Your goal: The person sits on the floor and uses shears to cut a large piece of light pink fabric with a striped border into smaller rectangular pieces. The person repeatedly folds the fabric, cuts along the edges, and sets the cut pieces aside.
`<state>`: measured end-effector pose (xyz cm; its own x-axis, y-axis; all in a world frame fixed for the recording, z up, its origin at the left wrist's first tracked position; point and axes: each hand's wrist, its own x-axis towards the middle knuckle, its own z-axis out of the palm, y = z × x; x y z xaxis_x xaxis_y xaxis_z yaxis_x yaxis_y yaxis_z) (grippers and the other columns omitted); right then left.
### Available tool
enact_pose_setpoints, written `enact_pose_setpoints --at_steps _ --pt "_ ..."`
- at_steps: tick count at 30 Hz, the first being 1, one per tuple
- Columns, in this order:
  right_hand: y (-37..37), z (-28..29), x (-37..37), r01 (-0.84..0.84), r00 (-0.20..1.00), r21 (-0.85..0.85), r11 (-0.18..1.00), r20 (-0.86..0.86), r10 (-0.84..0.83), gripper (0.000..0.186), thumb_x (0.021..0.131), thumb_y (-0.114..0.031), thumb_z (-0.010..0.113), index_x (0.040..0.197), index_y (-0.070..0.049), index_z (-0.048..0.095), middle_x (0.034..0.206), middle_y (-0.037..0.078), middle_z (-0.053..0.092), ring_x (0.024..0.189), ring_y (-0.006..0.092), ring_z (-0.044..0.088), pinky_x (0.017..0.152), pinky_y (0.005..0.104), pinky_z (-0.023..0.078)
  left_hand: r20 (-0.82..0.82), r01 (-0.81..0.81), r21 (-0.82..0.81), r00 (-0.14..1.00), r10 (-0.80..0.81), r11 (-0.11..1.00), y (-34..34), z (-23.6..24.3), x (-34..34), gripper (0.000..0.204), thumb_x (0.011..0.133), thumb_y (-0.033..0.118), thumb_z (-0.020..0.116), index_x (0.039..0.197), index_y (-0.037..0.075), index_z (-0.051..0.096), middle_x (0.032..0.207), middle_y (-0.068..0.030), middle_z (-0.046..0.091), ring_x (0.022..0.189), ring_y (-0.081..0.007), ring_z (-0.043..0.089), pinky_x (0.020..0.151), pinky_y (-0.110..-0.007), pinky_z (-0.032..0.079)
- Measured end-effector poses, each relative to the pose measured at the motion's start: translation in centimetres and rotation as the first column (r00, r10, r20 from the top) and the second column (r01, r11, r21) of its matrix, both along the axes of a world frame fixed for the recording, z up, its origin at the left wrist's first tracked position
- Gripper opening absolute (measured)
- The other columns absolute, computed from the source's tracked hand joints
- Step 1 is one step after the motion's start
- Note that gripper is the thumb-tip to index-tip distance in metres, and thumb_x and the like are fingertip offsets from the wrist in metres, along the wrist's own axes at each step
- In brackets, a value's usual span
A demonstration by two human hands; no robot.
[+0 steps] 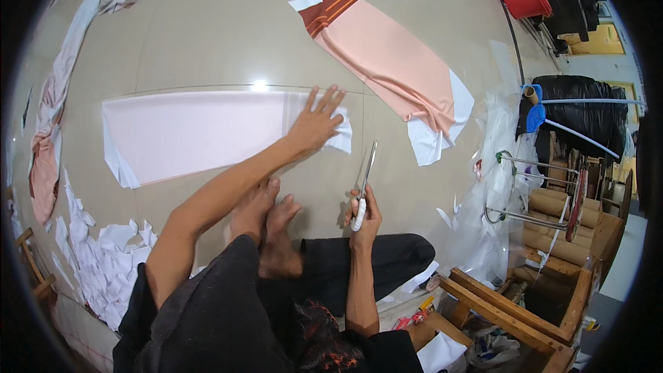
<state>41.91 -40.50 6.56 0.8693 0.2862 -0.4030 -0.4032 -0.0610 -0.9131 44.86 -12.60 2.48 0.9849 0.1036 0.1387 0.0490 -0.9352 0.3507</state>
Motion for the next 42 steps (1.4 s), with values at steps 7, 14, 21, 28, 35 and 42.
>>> enact_pose_setpoints --at_steps 7,14,21,28,35,42 --pt "-0.2 -0.7 0.5 0.140 0.990 -0.042 0.989 -0.002 -0.140 0.060 0.096 0.002 0.072 0.153 -0.004 0.055 0.117 0.011 0.071 0.069 0.0096 0.064 0.051 0.0240 0.052 0.322 -0.351 -0.126 0.870 0.373 0.928 1.8 1.9 -10.1 0.027 0.102 0.019 0.063 0.122 0.001 0.066 0.155 -0.0171 0.050 0.151 -0.0331 0.042 0.125 -0.062 0.025" --pt "-1.3 -6.2 3.8 0.080 0.890 -0.414 0.907 0.439 0.122 0.056 0.096 0.001 0.071 0.149 0.001 0.055 0.135 0.017 0.065 0.118 0.0277 0.066 0.104 0.0363 0.052 0.208 -0.767 -0.597 -0.429 0.879 -0.233 6.7 9.3 -49.0 0.034 0.103 0.016 0.059 0.134 0.001 0.064 0.143 -0.0130 0.061 0.142 -0.0264 0.052 0.120 -0.045 0.035" --pt "-5.6 -2.9 13.4 -0.003 0.792 -0.854 0.520 0.316 0.523 0.051 0.094 -0.001 0.068 0.144 0.005 0.059 0.133 0.024 0.067 0.123 0.0369 0.067 0.106 0.0427 0.051 0.059 -0.381 -0.869 0.553 0.831 0.316 7.5 25.8 -38.6 0.044 0.107 0.027 0.057 0.140 -0.002 0.060 0.147 -0.0204 0.061 0.142 -0.0272 0.055 0.122 -0.045 0.038" --pt "6.7 0.4 10.7 -0.147 0.616 -0.833 0.533 0.345 0.708 0.060 0.096 -0.023 0.074 0.149 -0.002 0.057 0.136 0.023 0.068 0.115 0.0361 0.070 0.102 0.0456 0.053 -0.016 0.021 -0.876 0.997 -0.073 0.482 2.8 34.7 -32.3 0.055 0.102 0.033 0.061 0.139 -0.008 0.058 0.152 -0.0253 0.054 0.140 -0.0346 0.054 0.121 -0.048 0.039" --pt "20.7 -2.7 5.2 0.174 0.578 -0.880 0.443 0.455 0.677 0.044 0.094 -0.028 0.075 0.127 0.000 0.066 0.125 0.022 0.069 0.110 0.0402 0.069 0.098 0.0519 0.053 0.189 0.465 -0.428 0.884 -0.427 0.775 -2.0 34.0 -25.4 0.054 0.100 0.030 0.060 0.139 -0.008 0.058 0.152 -0.0185 0.054 0.140 -0.0314 0.053 0.121 -0.045 0.038" --pt "16.5 -6.3 13.0 0.052 0.722 -0.785 0.617 0.456 0.520 0.038 0.087 -0.022 0.072 0.115 0.003 0.071 0.115 0.022 0.074 0.111 0.0427 0.070 0.096 0.0505 0.054 0.097 0.448 -0.653 0.850 -0.518 0.611 -6.7 23.5 -22.2 0.054 0.092 0.024 0.064 0.140 -0.001 0.059 0.152 -0.0223 0.055 0.142 -0.0349 0.052 0.123 -0.045 0.033"
